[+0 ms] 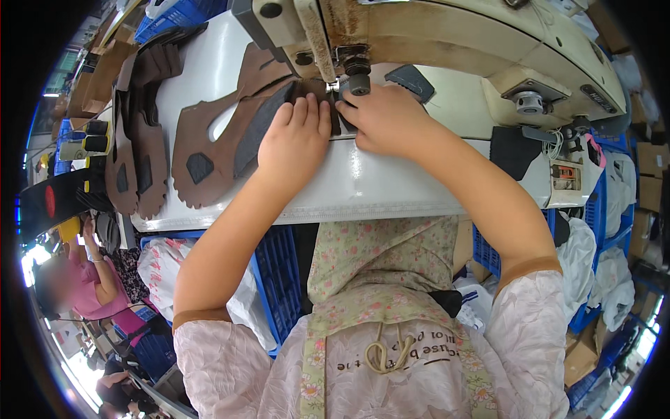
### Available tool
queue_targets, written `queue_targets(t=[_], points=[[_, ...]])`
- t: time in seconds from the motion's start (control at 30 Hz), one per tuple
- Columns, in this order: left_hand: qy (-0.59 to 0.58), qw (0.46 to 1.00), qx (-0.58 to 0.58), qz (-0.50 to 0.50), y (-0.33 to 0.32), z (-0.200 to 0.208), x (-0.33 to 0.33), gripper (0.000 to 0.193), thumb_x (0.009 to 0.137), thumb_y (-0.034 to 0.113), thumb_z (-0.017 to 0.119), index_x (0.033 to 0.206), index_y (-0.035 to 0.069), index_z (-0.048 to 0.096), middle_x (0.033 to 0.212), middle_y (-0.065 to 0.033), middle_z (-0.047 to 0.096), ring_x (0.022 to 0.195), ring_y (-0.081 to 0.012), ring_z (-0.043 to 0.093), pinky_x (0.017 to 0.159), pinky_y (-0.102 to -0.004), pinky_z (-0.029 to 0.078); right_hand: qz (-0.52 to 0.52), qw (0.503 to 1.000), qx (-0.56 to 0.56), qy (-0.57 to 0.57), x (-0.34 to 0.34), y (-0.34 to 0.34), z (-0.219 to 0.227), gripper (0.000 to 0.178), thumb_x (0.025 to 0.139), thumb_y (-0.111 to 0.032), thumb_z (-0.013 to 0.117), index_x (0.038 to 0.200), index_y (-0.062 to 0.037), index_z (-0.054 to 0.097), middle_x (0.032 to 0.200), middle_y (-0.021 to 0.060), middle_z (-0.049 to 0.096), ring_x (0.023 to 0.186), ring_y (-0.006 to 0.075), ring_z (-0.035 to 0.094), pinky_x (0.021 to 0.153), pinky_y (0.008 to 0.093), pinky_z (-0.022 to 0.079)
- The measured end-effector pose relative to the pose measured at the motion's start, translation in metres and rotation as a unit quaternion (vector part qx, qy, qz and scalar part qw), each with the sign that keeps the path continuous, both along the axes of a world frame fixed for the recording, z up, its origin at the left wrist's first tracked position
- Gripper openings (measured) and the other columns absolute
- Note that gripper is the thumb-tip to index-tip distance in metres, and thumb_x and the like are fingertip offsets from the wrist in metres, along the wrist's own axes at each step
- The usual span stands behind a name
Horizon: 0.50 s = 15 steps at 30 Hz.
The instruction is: Using an industrial sewing machine to stitch together panels of a shoe upper.
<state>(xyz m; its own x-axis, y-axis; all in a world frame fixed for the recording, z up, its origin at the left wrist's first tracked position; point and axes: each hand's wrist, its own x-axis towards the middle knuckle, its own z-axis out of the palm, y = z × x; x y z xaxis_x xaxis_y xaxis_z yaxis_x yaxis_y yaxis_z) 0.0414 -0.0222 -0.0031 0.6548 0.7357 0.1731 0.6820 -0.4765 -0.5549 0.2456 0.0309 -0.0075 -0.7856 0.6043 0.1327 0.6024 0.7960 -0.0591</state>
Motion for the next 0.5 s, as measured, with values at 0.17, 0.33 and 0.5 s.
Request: queue_targets(t=[0.17,0.33,0.5], points=[[-0.057,0.998,-0.033,-0.007,0.008,0.003,-0.012,0.043,0.083,0.016,0.057,0.124,0.005,0.064,0.129,-0.0092,0.066,0.117,-0.0207,0.060,0.099,-0.0339,0.044,0.001,0.997,0.078,0.014,0.005,-0.006,-0.007,0.041,0.079,-0.020,0.066,0.119,-0.0089,0.069,0.108,0.0002,0.066,0.097,0.0221,0.062,0.074,0.0368,0.054],[-0.094,0.994,-0.052,-0.022,0.012,0.000,-0.021,0.043,0.082,0.014,0.058,0.124,0.006,0.065,0.129,-0.0082,0.066,0.117,-0.0197,0.061,0.098,-0.0344,0.044,0.019,0.995,0.083,0.043,0.006,-0.002,-0.009,0.038,0.082,-0.017,0.064,0.118,-0.0108,0.070,0.108,0.0003,0.066,0.095,0.0211,0.062,0.074,0.0362,0.054],[-0.129,0.988,-0.076,-0.030,0.016,0.001,-0.027,0.046,0.079,0.010,0.061,0.125,0.007,0.065,0.131,-0.0069,0.065,0.117,-0.0200,0.060,0.098,-0.0351,0.045,0.015,0.994,0.087,0.057,0.008,-0.005,-0.016,0.038,0.083,-0.017,0.063,0.121,-0.0097,0.068,0.114,0.0026,0.067,0.108,0.0255,0.063,0.081,0.0381,0.054]])
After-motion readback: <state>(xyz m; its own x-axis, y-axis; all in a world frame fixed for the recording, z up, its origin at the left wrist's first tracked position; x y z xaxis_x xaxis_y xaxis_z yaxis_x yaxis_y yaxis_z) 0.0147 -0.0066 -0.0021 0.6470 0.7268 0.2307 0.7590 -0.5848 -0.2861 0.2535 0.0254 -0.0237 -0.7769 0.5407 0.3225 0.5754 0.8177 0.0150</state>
